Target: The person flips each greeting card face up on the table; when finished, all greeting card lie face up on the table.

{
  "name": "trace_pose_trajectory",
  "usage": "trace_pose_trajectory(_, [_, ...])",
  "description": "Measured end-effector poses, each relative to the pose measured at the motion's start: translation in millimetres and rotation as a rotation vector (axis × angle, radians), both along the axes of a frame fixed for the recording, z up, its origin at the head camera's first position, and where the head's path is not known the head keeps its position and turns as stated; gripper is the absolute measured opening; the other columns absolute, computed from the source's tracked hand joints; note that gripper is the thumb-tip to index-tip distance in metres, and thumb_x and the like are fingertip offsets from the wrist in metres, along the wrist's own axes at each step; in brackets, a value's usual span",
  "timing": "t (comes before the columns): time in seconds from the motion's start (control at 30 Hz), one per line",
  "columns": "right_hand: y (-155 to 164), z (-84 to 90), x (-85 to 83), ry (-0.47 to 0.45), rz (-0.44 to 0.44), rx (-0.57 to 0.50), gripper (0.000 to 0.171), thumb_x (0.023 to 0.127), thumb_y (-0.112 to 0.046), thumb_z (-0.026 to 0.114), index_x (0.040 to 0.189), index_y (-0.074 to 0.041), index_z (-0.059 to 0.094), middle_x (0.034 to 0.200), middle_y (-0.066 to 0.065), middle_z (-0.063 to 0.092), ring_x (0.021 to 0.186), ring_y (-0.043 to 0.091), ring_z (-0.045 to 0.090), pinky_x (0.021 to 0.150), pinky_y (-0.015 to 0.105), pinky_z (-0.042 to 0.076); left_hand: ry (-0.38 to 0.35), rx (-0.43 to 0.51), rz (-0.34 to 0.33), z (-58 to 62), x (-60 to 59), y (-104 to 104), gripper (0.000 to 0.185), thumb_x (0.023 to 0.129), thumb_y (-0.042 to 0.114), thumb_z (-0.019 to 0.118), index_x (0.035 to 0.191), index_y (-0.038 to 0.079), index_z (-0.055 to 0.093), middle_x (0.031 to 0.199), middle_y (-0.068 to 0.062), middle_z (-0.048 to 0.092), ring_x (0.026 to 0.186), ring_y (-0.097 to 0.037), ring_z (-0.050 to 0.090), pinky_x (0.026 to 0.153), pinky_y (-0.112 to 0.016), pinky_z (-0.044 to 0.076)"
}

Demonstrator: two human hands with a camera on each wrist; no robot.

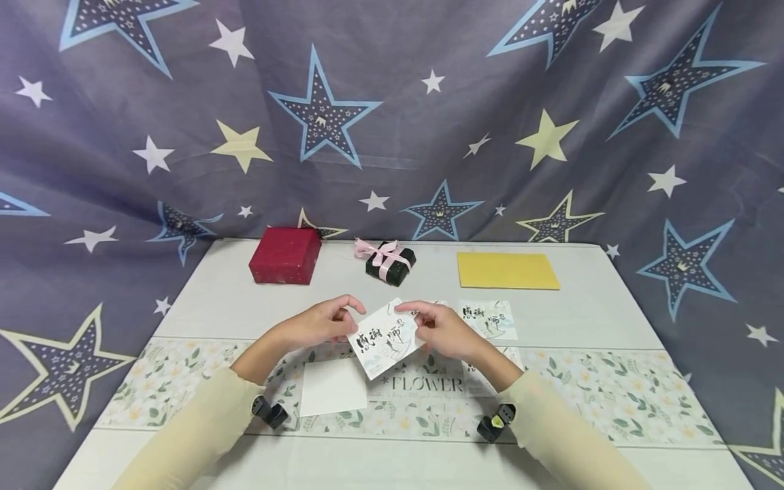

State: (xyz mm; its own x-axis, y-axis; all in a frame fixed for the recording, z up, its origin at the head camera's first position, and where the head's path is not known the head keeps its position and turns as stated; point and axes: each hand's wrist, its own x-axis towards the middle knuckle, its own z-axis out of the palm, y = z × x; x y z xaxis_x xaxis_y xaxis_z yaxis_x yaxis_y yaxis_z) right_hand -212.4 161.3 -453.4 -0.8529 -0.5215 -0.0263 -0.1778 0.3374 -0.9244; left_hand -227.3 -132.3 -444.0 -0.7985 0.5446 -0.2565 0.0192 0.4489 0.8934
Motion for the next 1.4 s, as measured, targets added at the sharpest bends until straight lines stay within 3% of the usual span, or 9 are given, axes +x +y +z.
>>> trace_pose_trajectory(0.1, [8,-0.2,6.6,0.09,0.094,0.093,0.057,0.089,0.007,0.056,0.144,-0.01,0.057,0.081,0.006,0.059,0.064,0.015,0.055,0.056,0.025,0.049,0.037,-0.02,0.007,1.1,-0.9,8,0.03,0.1,0.011,0.058,0.13,0.012,0.06,0.084,-0.003,0.058,0.07,-0.016,0.051,0.062,-0.026,0.044])
trace_pose_trajectory(0.23, [21,-1.4,15.0,0.158,0.14,0.189,0.053,0.093,-0.002,0.062,0.145,-0.012,0.056,0.077,-0.001,0.06,0.061,0.005,0.049,0.057,0.023,0.047,0.099,-0.092,-0.025,0.3,-0.5,21,0.026,0.101,0.013,0.056,0.124,0.02,0.068,0.089,-0.003,0.062,0.077,-0.018,0.056,0.067,-0.027,0.047])
trace_pose_trajectory(0.5, [45,-3.2,33.6,0.15,0.185,0.315,0.058,0.093,-0.014,0.07,0.148,-0.012,0.052,0.072,-0.009,0.061,0.06,0.002,0.051,0.063,0.024,0.051,0.216,-0.181,-0.174,-6.7,5.3,49,0.025,0.099,0.018,0.064,0.123,0.019,0.07,0.082,0.001,0.06,0.067,-0.011,0.049,0.06,-0.025,0.041])
trace_pose_trajectory(0.67, [53,-5.4,40.8,0.156,0.199,0.37,0.061,0.092,-0.015,0.072,0.148,-0.009,0.051,0.064,-0.012,0.053,0.054,-0.001,0.044,0.057,0.022,0.046,0.315,-0.242,-0.274,-18.7,3.7,65,0.031,0.092,0.022,0.075,0.122,0.019,0.071,0.078,0.005,0.055,0.069,-0.007,0.047,0.064,-0.022,0.041])
trace_pose_trajectory(0.8, [57,-12.8,42.4,0.154,0.192,0.386,0.062,0.091,-0.015,0.073,0.148,-0.009,0.051,0.063,-0.013,0.05,0.053,-0.002,0.041,0.054,0.02,0.042,0.403,-0.305,-0.315,-25.5,3.0,76,0.03,0.092,0.023,0.076,0.121,0.02,0.071,0.078,0.005,0.053,0.07,-0.007,0.045,0.068,-0.023,0.04])
trace_pose_trajectory(1.13, [57,-24.6,40.1,0.157,0.167,0.45,0.063,0.092,-0.017,0.073,0.151,-0.01,0.049,0.062,-0.012,0.048,0.053,0.0,0.038,0.054,0.02,0.037,0.518,-0.487,-0.301,-33.9,4.9,92,0.032,0.091,0.027,0.076,0.123,0.024,0.072,0.103,0.001,0.066,0.09,-0.01,0.055,0.086,-0.029,0.049])
trace_pose_trajectory(1.4, [57,-28.2,38.3,0.124,0.16,0.46,0.063,0.094,-0.015,0.071,0.152,-0.011,0.047,0.062,-0.011,0.049,0.052,0.001,0.038,0.053,0.021,0.037,0.544,-0.539,-0.28,-36.7,6.6,95,0.033,0.092,0.03,0.076,0.124,0.026,0.072,0.114,0.001,0.069,0.101,-0.011,0.06,0.09,-0.031,0.051])
